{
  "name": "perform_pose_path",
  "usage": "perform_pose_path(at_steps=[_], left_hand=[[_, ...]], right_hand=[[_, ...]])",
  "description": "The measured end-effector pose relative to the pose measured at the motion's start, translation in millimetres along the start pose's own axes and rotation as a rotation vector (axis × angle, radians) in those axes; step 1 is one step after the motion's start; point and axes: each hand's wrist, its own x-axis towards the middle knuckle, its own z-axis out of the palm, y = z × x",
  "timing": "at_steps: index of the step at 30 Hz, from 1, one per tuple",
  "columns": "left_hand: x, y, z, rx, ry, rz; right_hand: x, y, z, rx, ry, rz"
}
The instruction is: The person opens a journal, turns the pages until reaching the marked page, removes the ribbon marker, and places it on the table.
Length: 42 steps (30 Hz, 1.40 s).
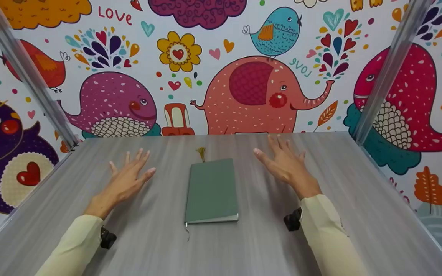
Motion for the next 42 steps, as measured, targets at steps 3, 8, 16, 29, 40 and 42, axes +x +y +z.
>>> perform_pose_path(at_steps=[3, 8, 16, 29, 40, 42], left_hand=[[-3.7, 3.0, 2.6, 0.002, 0.005, 0.017], [-6.4, 12.2, 5.0, -0.015, 0.010, 0.036], [-7.4, 32.3, 11.8, -0.078, -0.007, 0.060], [-6.4, 62.9, 33.6, -0.108, -0.091, 0.078], [-8.4, 87.6, 49.9, -0.143, -0.144, 0.072], [-8.4, 91.3, 52.6, -0.160, -0.156, 0.073]], right_hand=[[-1.2, -2, 5, 0.020, -0.007, -0.012], [-3.7, -7, 14, 0.069, -0.008, -0.012], [-6.6, -17, 25, 0.142, -0.014, -0.002], [-12.4, -20, 47, 0.239, -0.037, 0.001], [-10.8, -24, 61, 0.366, -0.066, -0.008], [-10.9, -25, 62, 0.399, -0.087, 0.010]])
